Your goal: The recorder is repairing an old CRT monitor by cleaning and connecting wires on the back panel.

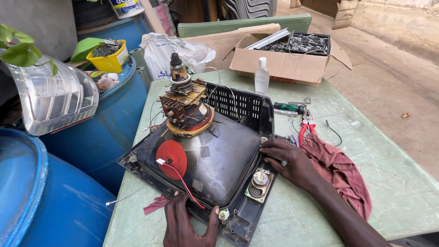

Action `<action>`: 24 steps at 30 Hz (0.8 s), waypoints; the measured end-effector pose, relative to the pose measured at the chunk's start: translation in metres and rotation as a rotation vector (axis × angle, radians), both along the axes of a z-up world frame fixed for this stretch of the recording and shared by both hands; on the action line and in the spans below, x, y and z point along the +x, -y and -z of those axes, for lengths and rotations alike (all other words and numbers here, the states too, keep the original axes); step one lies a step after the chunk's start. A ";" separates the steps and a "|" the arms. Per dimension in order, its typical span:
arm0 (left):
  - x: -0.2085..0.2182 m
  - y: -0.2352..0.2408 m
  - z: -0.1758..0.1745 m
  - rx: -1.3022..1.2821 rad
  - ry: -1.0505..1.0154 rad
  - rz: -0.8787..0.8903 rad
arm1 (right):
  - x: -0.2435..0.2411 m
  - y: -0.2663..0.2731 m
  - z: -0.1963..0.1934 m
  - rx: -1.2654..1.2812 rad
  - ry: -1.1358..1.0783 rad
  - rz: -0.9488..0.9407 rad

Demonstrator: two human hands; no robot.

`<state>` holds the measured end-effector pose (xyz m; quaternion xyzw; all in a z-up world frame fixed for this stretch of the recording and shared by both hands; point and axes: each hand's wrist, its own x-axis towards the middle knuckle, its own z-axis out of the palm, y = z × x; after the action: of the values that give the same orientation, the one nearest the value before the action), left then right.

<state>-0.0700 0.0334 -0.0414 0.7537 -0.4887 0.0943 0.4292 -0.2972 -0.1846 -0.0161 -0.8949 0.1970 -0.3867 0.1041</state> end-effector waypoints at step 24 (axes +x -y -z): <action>-0.001 0.001 -0.003 -0.012 -0.089 0.002 | 0.014 0.035 -0.013 0.215 -0.048 -0.024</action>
<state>-0.0712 0.0323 -0.0389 0.7541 -0.4695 0.0632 0.4550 -0.2831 -0.2197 -0.0036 -0.8900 0.2288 -0.3404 0.1993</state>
